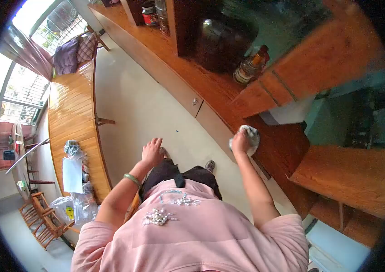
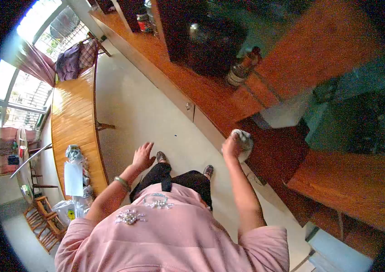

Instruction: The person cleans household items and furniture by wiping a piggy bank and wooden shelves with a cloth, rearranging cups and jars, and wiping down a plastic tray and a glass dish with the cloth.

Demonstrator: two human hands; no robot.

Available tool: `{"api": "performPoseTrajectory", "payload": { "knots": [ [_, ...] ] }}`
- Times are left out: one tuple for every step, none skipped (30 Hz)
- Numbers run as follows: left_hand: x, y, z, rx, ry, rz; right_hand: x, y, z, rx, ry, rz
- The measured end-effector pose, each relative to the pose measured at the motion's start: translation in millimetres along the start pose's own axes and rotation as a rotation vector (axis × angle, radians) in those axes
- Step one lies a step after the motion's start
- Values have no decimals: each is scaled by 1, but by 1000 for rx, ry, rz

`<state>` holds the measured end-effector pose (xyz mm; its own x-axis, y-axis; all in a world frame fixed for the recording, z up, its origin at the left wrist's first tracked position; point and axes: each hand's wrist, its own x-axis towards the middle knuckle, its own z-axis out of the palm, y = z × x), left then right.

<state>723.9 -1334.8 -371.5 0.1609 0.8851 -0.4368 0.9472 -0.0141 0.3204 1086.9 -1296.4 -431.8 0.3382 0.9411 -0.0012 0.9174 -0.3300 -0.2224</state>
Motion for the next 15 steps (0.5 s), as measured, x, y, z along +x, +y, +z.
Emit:
{"api": "performPoseTrajectory", "payload": {
  "knots": [
    [17, 0, -15, -13, 86, 61, 12, -33, -13, 36, -214, 109],
    [33, 6, -35, -11, 99, 140, 20, -52, -11, 44, -195, 105],
    [54, 15, -55, 2, 119, 221, 30, -71, -10, 63, -170, 100],
    [79, 21, -66, 39, 126, 310, 39, -89, -14, 43, -159, 140],
    [103, 29, -74, 75, 123, 398, 43, -102, -19, 19, -155, 184],
    [126, 40, -84, 126, 132, 456, 46, -103, -11, 37, -59, 178],
    [148, 51, -93, 175, 136, 517, 50, -103, -3, 64, -114, 237],
    [170, 61, -100, 225, 131, 543, 50, -94, 12, 15, -46, 215],
    [191, 70, -103, 274, 126, 568, 48, -89, 24, -36, 21, 191],
    [212, 78, -103, 270, 125, 566, 48, -94, 16, -39, 18, 189],
    [234, 83, -101, 375, 104, 585, 51, -103, 0, -88, -61, 243],
    [251, 84, -101, 484, 82, 604, 53, -112, -9, -134, -141, 300],
    [263, 82, -104, 488, 78, 604, 53, -112, -6, -131, -144, 302],
    [273, 79, -106, 534, 102, 616, 52, -110, -4, -89, -126, 295],
    [280, 76, -106, 575, 122, 624, 51, -106, -3, -51, -112, 285]
  ]
}}
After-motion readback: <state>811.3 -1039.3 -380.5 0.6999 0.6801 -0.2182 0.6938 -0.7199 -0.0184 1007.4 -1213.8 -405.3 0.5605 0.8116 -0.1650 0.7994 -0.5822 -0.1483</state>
